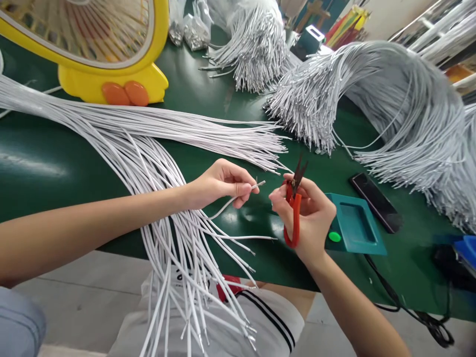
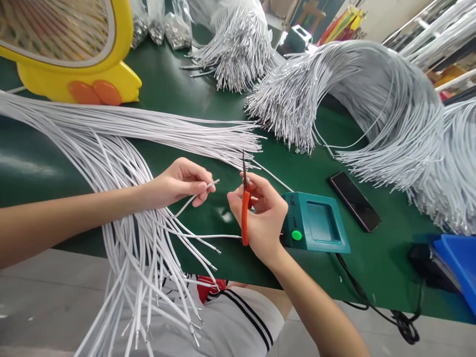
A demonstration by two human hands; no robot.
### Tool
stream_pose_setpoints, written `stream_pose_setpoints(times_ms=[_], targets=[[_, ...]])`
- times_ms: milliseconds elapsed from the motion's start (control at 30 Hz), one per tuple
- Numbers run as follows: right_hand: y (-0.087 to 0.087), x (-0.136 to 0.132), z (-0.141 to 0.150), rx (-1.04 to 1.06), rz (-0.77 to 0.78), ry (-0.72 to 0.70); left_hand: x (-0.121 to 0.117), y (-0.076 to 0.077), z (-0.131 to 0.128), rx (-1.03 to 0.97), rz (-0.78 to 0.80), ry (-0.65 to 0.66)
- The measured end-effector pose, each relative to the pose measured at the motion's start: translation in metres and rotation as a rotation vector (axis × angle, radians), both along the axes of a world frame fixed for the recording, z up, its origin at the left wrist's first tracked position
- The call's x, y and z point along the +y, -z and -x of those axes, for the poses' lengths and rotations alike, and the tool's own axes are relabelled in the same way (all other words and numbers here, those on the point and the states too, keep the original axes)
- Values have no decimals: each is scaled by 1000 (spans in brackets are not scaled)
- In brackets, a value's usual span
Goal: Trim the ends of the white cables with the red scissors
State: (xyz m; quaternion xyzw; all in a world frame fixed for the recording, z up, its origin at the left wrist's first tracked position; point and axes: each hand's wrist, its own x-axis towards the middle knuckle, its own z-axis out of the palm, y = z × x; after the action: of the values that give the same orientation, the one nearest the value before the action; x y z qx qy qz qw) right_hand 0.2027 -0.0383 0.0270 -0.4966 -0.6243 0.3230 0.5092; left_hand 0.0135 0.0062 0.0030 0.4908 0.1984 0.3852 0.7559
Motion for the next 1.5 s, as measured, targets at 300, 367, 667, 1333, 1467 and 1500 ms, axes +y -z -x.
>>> stream_pose_setpoints(times_ms=[300, 367, 667, 1333, 1467, 1500], targets=[[-9, -4, 4, 82, 58, -60, -7, -4, -2, 106, -38, 11], [-9, -4, 5, 96, 75, -73, -7, -5, -3, 127, -74, 11], [-8, -4, 10, 78, 87, -113, -8, -3, -3, 197, -139, -9], [-6, -2, -4, -477, -293, 32, 2, -4, 0, -33, 170, -30], [-8, 1, -8, -741, -551, 86, 3, -3, 1, -57, 210, 9], [-8, 3, -8, -782, -572, 88, 3, -3, 1, -58, 218, 8]])
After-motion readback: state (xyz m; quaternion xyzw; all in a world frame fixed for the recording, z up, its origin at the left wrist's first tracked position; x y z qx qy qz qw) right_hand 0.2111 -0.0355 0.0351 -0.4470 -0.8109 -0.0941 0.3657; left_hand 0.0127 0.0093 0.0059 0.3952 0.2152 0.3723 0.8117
